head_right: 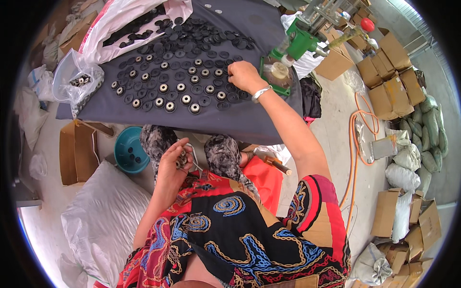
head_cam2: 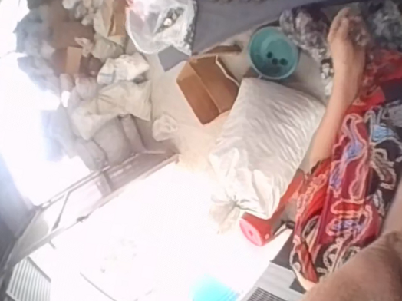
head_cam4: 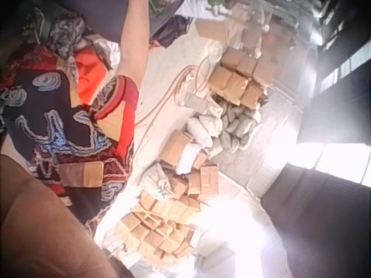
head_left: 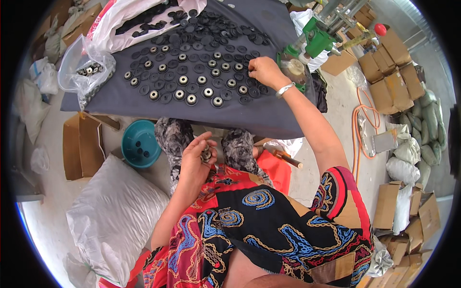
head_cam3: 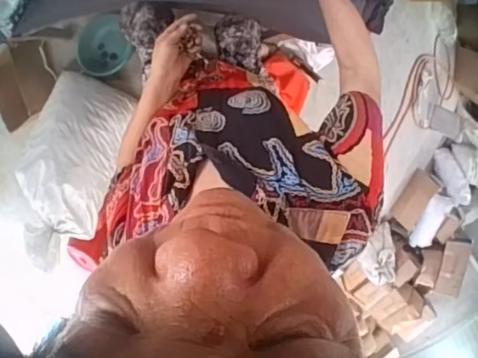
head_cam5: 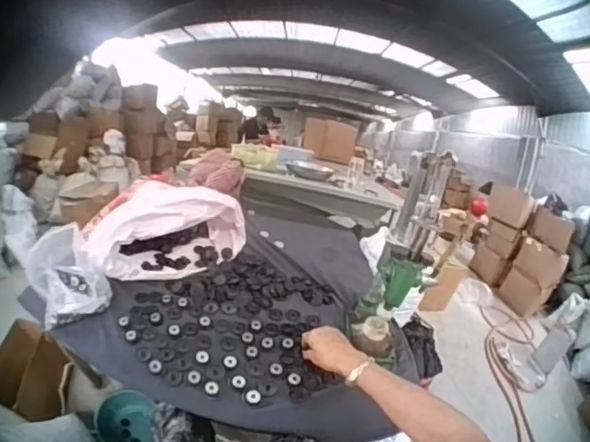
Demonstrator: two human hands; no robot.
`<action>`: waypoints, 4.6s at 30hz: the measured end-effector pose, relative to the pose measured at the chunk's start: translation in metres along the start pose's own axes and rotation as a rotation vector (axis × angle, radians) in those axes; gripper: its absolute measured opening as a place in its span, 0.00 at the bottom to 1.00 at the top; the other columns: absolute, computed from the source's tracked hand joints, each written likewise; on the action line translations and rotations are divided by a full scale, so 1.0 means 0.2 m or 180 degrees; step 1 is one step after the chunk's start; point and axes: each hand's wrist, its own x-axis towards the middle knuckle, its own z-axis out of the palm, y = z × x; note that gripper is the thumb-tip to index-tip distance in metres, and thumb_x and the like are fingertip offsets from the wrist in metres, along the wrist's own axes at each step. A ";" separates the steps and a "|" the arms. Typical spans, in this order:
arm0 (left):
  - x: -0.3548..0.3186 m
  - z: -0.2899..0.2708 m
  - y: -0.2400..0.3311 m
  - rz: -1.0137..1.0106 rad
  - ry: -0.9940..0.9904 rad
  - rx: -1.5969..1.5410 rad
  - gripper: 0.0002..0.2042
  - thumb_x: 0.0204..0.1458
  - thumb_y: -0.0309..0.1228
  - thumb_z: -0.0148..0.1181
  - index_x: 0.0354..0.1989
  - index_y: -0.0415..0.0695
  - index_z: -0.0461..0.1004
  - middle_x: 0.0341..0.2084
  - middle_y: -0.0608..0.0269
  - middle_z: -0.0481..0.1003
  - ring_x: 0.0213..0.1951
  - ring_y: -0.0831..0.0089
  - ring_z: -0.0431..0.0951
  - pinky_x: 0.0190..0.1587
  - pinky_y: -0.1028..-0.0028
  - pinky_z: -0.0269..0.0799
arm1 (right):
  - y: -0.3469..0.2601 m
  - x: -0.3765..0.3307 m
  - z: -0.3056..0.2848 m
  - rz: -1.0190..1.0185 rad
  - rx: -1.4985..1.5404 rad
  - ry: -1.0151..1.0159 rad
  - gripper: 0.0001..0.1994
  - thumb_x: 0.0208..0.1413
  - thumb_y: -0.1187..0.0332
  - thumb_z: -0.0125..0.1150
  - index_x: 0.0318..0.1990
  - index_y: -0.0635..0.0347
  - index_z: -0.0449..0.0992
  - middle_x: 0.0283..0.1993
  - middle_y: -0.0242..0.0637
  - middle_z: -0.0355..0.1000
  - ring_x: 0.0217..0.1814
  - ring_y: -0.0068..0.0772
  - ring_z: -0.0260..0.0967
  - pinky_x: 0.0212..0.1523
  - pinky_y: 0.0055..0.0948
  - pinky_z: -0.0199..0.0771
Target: The person sits at a workbench and assembles snap fasteners by hand. They pick up a metal stud and a black plastic washer, place them together, and press them into a green manual press tool to secure them. The person repeats this process for multiple fasteners, organizing the finished items on the table.
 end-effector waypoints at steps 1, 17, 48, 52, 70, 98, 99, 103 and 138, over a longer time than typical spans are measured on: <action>0.00 0.00 0.00 0.0004 -0.0032 0.0054 0.15 0.62 0.31 0.49 0.54 0.39 0.68 0.33 0.58 0.75 0.27 0.71 0.73 0.24 0.74 0.63 | -0.01 0.01 0.01 -0.0101 -0.0168 0.0037 0.06 0.44 0.71 0.65 0.29 0.62 0.79 0.32 0.45 0.77 0.40 0.49 0.75 0.42 0.44 0.74; 0.06 0.09 -0.02 -0.0048 -0.0176 0.0122 0.15 0.61 0.47 0.53 0.38 0.46 0.71 0.19 0.64 0.70 0.16 0.70 0.68 0.16 0.76 0.55 | -0.66 -0.46 0.01 -0.1672 0.2018 -0.0357 0.11 0.52 0.62 0.60 0.35 0.62 0.78 0.33 0.42 0.70 0.39 0.45 0.71 0.41 0.41 0.71; 0.09 0.14 0.00 0.0069 -0.0016 -0.0011 0.16 0.63 0.46 0.51 0.32 0.47 0.71 0.21 0.67 0.71 0.20 0.74 0.69 0.20 0.76 0.58 | -0.72 -0.58 0.14 -0.0957 0.1423 0.0823 0.13 0.49 0.68 0.64 0.41 0.63 0.76 0.37 0.40 0.71 0.38 0.41 0.72 0.36 0.36 0.74; 0.11 0.14 -0.03 0.0117 0.0116 -0.0176 0.14 0.62 0.45 0.53 0.33 0.48 0.71 0.21 0.68 0.72 0.20 0.76 0.69 0.20 0.77 0.59 | -0.75 -0.58 0.17 -0.1250 0.1051 0.1350 0.17 0.47 0.67 0.65 0.44 0.65 0.75 0.39 0.39 0.71 0.39 0.41 0.72 0.37 0.36 0.76; 0.04 0.03 0.04 -0.0246 0.0347 -0.0064 0.15 0.61 0.26 0.44 0.55 0.36 0.66 0.36 0.52 0.75 0.30 0.65 0.72 0.27 0.73 0.63 | -0.07 0.01 -0.11 0.0367 0.1272 0.0555 0.12 0.44 0.71 0.67 0.37 0.65 0.79 0.31 0.45 0.77 0.35 0.40 0.77 0.38 0.34 0.75; -0.04 -0.05 0.06 0.1305 -0.0486 0.2268 0.16 0.44 0.21 0.62 0.45 0.43 0.77 0.45 0.55 0.77 0.36 0.68 0.77 0.41 0.67 0.75 | 0.18 0.23 0.05 -0.0403 -0.0025 0.0040 0.12 0.36 0.65 0.69 0.27 0.61 0.74 0.30 0.45 0.71 0.34 0.49 0.71 0.34 0.43 0.69; -0.02 -0.06 0.03 0.1500 -0.0557 0.2548 0.16 0.43 0.20 0.62 0.44 0.43 0.78 0.45 0.55 0.77 0.38 0.67 0.78 0.44 0.65 0.76 | 0.26 0.20 0.06 -0.0419 0.0356 0.0174 0.13 0.32 0.69 0.70 0.26 0.63 0.73 0.27 0.46 0.70 0.32 0.49 0.70 0.32 0.42 0.68; 0.11 -0.03 -0.07 -0.0090 0.0024 -0.0317 0.16 0.60 0.26 0.45 0.56 0.37 0.66 0.40 0.47 0.77 0.25 0.68 0.75 0.22 0.73 0.66 | 0.23 0.18 0.00 -0.0359 0.0431 0.0018 0.09 0.36 0.74 0.68 0.24 0.68 0.73 0.24 0.48 0.72 0.27 0.44 0.72 0.34 0.37 0.72; -0.05 0.09 0.06 0.0382 0.0521 0.0708 0.09 0.58 0.34 0.53 0.33 0.43 0.74 0.24 0.64 0.74 0.22 0.73 0.75 0.24 0.73 0.69 | -0.83 -0.47 0.11 -0.1503 0.1645 -0.0117 0.13 0.50 0.67 0.62 0.44 0.61 0.75 0.37 0.43 0.71 0.37 0.47 0.72 0.38 0.37 0.73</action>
